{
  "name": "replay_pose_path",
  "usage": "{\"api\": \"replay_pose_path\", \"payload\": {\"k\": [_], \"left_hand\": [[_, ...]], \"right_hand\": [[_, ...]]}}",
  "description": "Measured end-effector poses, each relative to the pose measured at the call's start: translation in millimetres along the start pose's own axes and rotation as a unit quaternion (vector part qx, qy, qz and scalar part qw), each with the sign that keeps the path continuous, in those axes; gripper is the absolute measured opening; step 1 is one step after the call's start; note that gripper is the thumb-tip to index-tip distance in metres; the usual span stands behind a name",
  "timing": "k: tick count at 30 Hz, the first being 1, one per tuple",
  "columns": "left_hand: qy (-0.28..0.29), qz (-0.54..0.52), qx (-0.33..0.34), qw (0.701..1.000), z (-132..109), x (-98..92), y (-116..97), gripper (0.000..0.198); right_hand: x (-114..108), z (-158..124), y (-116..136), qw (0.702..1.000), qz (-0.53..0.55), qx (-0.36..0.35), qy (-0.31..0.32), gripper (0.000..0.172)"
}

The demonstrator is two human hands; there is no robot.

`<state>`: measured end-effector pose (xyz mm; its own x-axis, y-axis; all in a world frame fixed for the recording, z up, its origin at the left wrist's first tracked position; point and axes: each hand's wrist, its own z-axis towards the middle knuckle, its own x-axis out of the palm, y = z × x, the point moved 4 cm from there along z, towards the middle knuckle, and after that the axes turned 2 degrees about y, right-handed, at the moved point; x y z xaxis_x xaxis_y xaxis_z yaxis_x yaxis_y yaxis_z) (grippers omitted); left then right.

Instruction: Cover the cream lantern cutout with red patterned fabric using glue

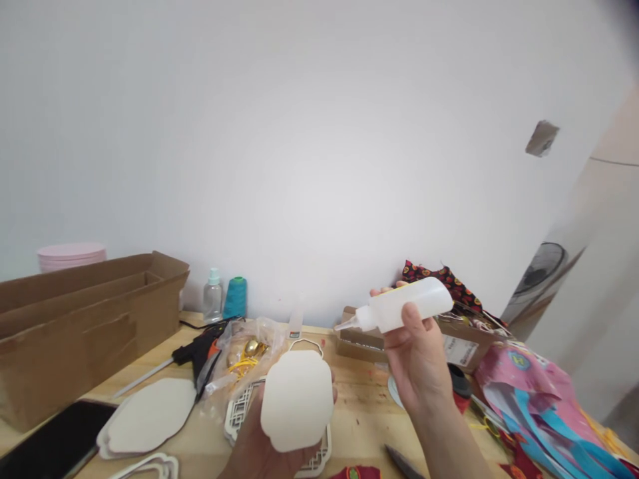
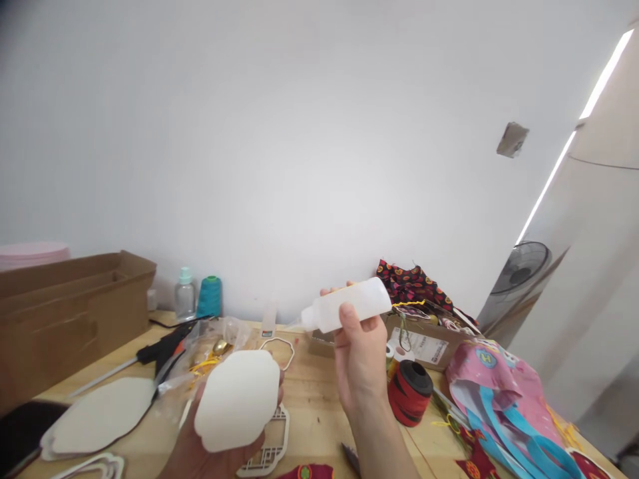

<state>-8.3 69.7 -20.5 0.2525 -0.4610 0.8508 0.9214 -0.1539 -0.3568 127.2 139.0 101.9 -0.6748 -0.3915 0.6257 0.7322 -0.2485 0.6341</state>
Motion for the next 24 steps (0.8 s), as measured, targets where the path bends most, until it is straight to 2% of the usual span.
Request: {"api": "replay_pose_path", "payload": {"k": [4, 9, 12, 19, 24], "left_hand": [[0.019, 0.024, 0.005, 1.0, -0.6, 0.2, -2.1, 0.038], [0.016, 0.039, -0.004, 0.999, -0.4, -2.9, -1.7, 0.041], [-0.001, 0.021, -0.018, 1.0, -0.7, -2.6, 0.1, 0.046], [-0.048, 0.024, -0.04, 0.998, -0.9, 4.2, 2.6, 0.046], [-0.06, 0.032, -0.029, 0.997, 0.2, 12.1, 2.2, 0.036]], "right_hand": [[-3.3, 4.9, -1.1, 0.999, 0.028, 0.033, -0.005, 0.026], [1.9, -1.6, -7.3, 0.994, -0.085, 0.038, 0.049, 0.039], [6.3, -7.1, -9.5, 0.989, -0.131, 0.029, 0.07, 0.041], [15.1, -12.8, -7.9, 0.983, -0.157, 0.001, 0.096, 0.031], [20.4, -18.9, -7.6, 0.97, -0.217, -0.01, 0.106, 0.023]]}}
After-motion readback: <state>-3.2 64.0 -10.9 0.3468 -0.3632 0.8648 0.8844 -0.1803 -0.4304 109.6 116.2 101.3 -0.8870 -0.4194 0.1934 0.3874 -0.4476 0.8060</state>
